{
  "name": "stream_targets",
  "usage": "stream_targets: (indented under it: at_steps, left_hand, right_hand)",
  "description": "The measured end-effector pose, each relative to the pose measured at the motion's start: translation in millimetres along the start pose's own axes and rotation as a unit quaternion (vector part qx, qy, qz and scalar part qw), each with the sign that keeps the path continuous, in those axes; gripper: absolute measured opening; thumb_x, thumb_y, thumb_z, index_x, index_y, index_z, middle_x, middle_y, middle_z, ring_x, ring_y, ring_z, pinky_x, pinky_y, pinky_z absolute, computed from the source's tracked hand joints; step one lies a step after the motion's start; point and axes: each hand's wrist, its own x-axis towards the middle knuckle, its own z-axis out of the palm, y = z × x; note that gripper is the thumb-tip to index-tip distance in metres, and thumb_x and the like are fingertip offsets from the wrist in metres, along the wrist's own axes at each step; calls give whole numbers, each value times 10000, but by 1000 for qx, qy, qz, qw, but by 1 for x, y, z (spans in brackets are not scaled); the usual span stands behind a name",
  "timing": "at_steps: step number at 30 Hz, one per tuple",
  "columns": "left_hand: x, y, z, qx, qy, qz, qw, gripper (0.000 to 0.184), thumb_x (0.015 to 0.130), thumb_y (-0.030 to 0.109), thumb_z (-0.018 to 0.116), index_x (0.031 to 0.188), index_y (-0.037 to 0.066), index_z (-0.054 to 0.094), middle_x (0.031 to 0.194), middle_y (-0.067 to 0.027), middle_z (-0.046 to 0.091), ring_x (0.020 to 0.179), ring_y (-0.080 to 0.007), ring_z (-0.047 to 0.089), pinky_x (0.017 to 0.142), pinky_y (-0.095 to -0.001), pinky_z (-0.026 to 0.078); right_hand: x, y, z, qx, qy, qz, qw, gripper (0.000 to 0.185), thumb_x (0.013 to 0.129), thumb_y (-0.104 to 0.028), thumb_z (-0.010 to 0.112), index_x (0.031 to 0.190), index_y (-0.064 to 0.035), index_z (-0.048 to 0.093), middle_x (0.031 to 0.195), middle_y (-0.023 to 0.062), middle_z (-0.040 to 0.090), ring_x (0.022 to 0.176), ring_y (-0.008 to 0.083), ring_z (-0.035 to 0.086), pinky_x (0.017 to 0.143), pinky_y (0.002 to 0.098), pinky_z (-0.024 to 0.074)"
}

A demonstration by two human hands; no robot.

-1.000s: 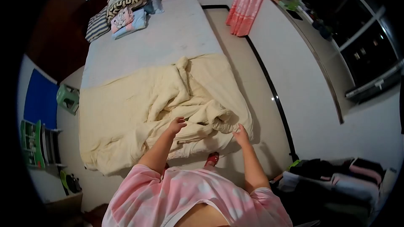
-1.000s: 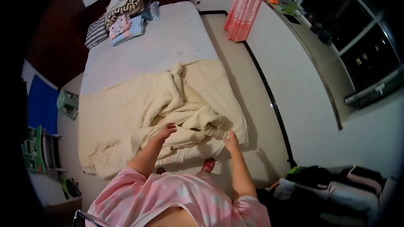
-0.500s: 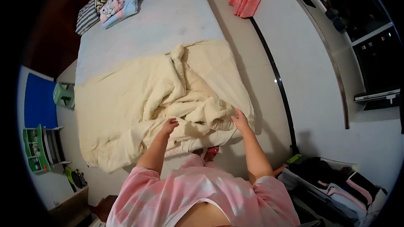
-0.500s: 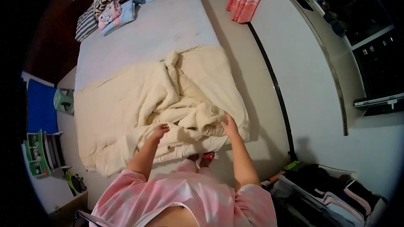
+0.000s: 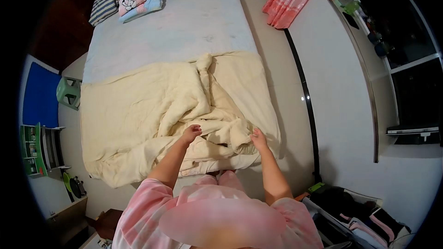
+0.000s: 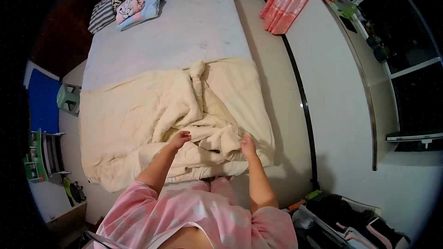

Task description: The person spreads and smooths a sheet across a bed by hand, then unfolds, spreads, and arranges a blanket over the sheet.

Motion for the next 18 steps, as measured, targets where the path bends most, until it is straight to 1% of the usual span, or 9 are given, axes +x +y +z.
stream_targets:
  at_steps: [2, 4, 7, 10, 13, 16, 18]
  left_hand:
    - [-1, -5, -3, 2, 9, -9, 1000, 434, 771, 95, 665, 1174, 26, 517, 1054, -101, 593, 964, -179, 556, 859, -294, 438]
    - [-2, -5, -2, 8, 17, -17, 1000, 440, 772, 100, 666, 1178, 26, 515, 1055, -101, 593, 971, -180, 553, 860, -295, 436]
    - [-1, -10, 6, -16, 22, -25, 999, 445, 773, 104, 664, 1185, 32, 512, 1063, -102, 590, 979, -179, 549, 866, -298, 432]
    - [2, -16, 12, -24, 12, -27, 999, 450, 774, 106, 663, 1190, 38, 508, 1078, -101, 582, 984, -179, 547, 873, -299, 429]
    - [5, -18, 16, -26, 29, -29, 999, 458, 772, 111, 667, 1195, 44, 504, 1093, -96, 573, 986, -179, 545, 871, -301, 432]
    - [12, -15, 22, -34, 43, -36, 998, 453, 774, 101, 663, 1195, 51, 505, 1097, -94, 569, 987, -176, 544, 861, -297, 441]
    - [26, -19, 32, -57, 43, -40, 997, 444, 776, 84, 653, 1194, 55, 506, 1094, -94, 568, 986, -174, 544, 855, -294, 447]
  right_hand:
    - [10, 8, 7, -8, -6, -20, 1000, 514, 789, -156, 643, 1248, -22, 455, 1178, 162, 545, 1067, 262, 535, 894, 326, 427]
    - [8, -6, 4, -27, -15, -55, 998, 526, 788, -168, 652, 1254, -31, 450, 1183, 150, 539, 1039, 236, 546, 871, 311, 442]
    - [8, -29, -1, -73, -8, -44, 996, 544, 782, -195, 661, 1258, -40, 451, 1199, 150, 532, 1047, 227, 546, 863, 321, 448]
    - [36, -24, 3, -91, -11, -78, 993, 577, 784, -270, 646, 1265, -25, 444, 1203, 188, 527, 1102, 316, 513, 941, 376, 395]
    - [71, -16, 24, -96, -96, -9, 991, 628, 799, -359, 614, 1302, -42, 414, 1253, 200, 489, 1164, 326, 462, 979, 382, 357]
    - [90, -23, 48, -144, -144, -14, 979, 657, 816, -414, 575, 1329, -51, 383, 1305, 206, 441, 1223, 326, 403, 1004, 380, 331]
    - [107, -16, 67, -145, -156, -17, 977, 651, 826, -411, 566, 1331, -46, 377, 1319, 208, 426, 1227, 332, 398, 1008, 378, 331]
